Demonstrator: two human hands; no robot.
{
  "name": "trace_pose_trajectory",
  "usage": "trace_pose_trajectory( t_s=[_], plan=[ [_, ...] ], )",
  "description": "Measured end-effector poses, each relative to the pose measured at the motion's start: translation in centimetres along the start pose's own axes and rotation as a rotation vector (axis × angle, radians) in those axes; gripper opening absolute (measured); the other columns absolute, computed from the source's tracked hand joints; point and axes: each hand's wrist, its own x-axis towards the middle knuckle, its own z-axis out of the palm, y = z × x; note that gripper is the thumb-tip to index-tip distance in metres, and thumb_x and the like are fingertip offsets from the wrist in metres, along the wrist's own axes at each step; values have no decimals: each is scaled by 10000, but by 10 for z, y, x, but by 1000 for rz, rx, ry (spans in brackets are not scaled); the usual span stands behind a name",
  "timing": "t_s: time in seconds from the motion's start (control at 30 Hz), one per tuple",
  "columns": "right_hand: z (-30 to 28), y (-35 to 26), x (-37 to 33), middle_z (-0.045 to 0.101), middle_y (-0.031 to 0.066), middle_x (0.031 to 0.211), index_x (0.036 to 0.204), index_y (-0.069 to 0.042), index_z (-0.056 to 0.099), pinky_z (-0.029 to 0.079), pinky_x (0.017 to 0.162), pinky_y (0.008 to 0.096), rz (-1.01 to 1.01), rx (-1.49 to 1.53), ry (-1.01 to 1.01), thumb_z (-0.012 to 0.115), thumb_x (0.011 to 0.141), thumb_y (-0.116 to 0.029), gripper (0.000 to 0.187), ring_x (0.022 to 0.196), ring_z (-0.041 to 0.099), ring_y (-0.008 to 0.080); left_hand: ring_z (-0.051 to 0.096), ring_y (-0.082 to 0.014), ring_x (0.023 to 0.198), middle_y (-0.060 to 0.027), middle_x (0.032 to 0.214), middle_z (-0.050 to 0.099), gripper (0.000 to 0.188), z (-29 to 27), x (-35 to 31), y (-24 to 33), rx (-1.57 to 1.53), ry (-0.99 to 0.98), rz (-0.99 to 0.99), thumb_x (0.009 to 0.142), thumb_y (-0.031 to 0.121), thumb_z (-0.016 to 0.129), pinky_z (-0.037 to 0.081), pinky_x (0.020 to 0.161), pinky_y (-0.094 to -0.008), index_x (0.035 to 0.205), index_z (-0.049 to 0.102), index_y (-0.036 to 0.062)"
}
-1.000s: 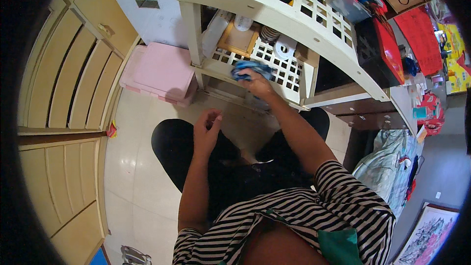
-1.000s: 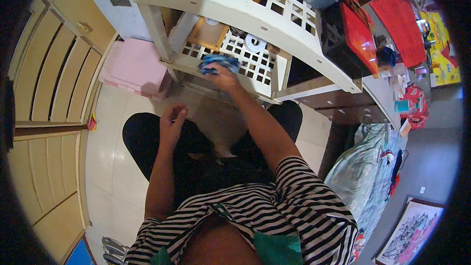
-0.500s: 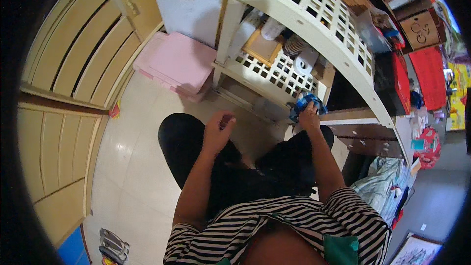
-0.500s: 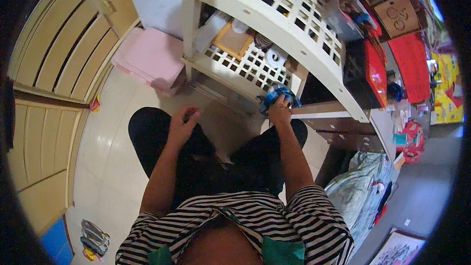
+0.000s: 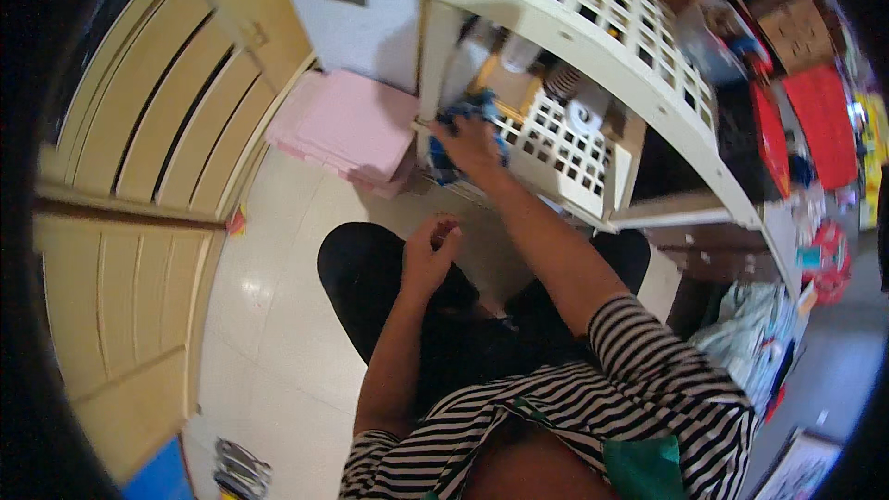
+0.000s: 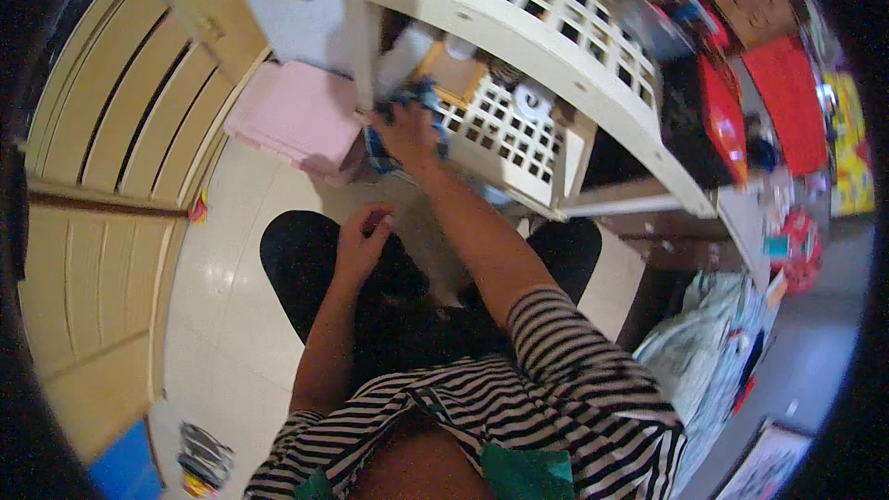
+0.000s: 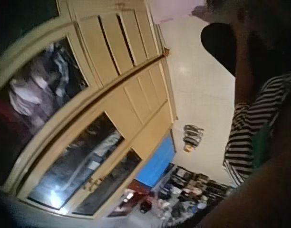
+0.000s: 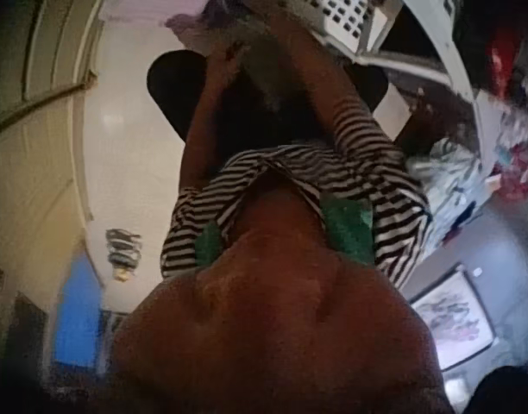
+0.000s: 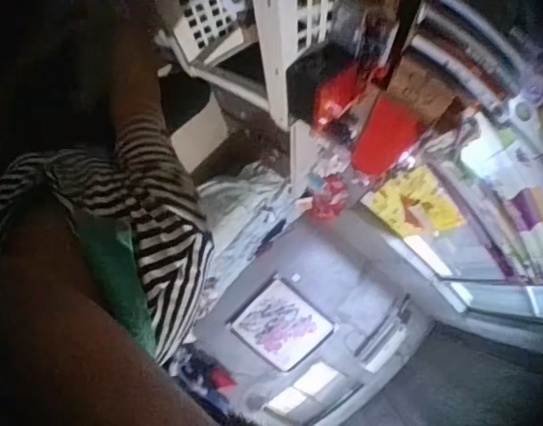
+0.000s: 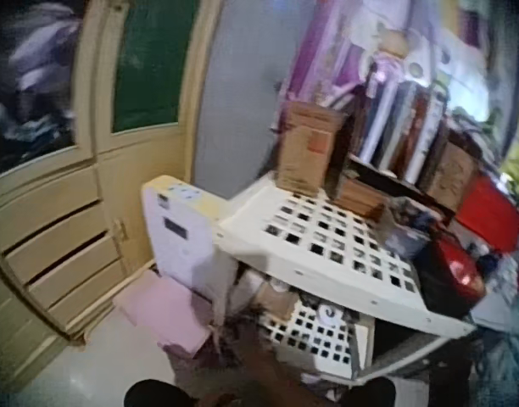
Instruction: The person sits on the floor and wipes various surfaces in a cluttered room using a blue cloth. They clean a white plastic shelf unit, a pink storage box, and a yellow and white appliance, moving items aside as needed.
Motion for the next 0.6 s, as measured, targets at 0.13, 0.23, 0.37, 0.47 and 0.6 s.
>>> trace_pose_trajectory(
  t_s=[0.13,0.23,0.37,0.47,0.6],
  plan=[
    [9,23,24,472,201,1312,1210,-49,604,423,985,523,1,22,123,614,829,-555,634,1230,428,417,630,-169,835,-79,945,676,176,10,8,0,23,-6,55,897,118,632,496,779,-296,1049,647,31],
    [0,45,20,530,200,1244,1208,-19,602,449,978,461,-89,-13,86,636,837,-479,592,1162,494,392,626,-161,834,-78,929,673,172,12,10,-1,17,-31,74,906,112,622,494,781,-290,1054,648,28],
    [4,100,-8,613,191,1035,1052,-21,652,503,870,448,-309,-47,367,673,816,-418,462,961,613,372,617,-150,835,-76,922,669,177,16,10,4,-8,-71,45,917,125,616,489,784,-286,1059,646,24],
    [-12,143,-42,631,191,986,1001,-23,646,509,829,469,-349,-68,357,671,818,-426,443,921,634,376,612,-147,838,-74,919,665,178,15,9,-2,-5,-65,43,920,133,616,488,779,-285,1058,645,24],
    [-54,198,-105,629,189,1085,1140,-44,562,508,786,499,-48,-237,31,583,876,-496,523,930,635,393,618,-159,841,-77,933,663,186,12,7,-8,52,-62,55,912,138,626,494,766,-292,1065,648,33]
  ],
)
